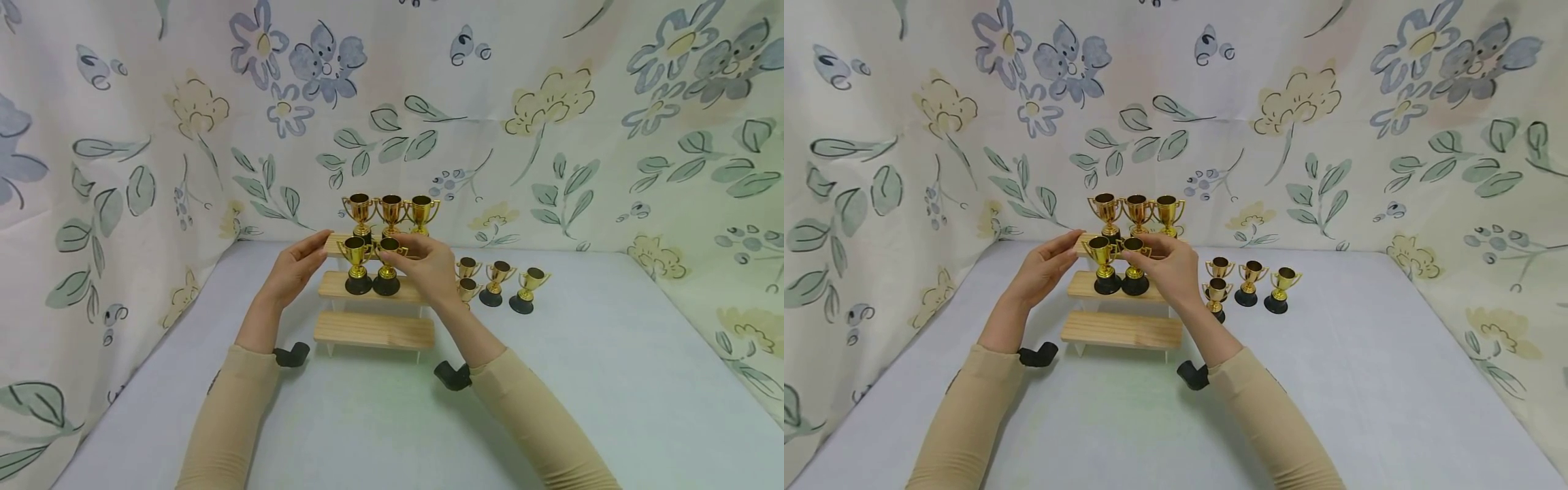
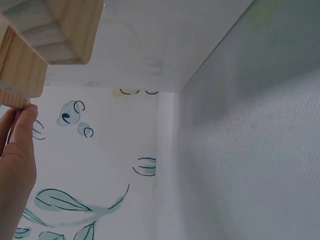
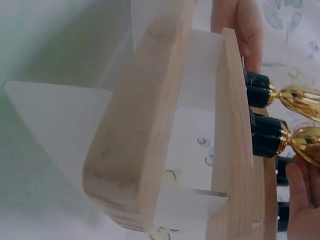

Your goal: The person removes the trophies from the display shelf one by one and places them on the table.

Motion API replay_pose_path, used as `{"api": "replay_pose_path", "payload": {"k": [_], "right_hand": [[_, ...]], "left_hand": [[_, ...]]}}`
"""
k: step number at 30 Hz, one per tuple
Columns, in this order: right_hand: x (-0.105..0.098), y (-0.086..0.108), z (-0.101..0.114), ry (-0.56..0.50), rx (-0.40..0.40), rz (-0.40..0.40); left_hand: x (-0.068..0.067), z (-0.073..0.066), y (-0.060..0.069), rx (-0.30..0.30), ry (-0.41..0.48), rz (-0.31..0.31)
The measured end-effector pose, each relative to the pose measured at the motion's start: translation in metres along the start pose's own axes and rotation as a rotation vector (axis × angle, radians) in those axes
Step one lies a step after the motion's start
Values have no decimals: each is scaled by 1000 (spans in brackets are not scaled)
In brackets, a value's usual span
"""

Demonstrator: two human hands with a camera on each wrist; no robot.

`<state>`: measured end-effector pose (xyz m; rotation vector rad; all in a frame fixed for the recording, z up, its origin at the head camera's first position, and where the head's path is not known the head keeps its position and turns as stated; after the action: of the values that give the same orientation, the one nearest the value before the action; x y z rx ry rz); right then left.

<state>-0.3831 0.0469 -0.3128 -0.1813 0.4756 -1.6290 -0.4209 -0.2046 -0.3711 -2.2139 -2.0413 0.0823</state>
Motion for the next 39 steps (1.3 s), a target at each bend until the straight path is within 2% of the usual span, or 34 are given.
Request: {"api": "replay_pose_path", "payload": {"k": [10, 16, 39], "right_hand": [[-6, 1, 3, 19, -34, -18], [-13, 3, 2, -20, -18, -14], [-51, 8, 5, 0, -28, -21]], "left_hand": [[-1, -1, 1, -4, -2, -2], [-1, -1, 0, -6, -1, 4], [0, 0, 0, -4, 6, 8]]}}
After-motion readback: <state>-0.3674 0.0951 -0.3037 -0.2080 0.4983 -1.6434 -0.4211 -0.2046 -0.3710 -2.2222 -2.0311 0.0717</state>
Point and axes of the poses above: each hand's wrist, its own y-axis away from the middle knuckle, its own x-axis out of the palm, z = x × y, the point moved 7 cm from there along -y, towards the middle knuckle, and after that the axes turned 9 degrees about -z, right-handed, at the moved point
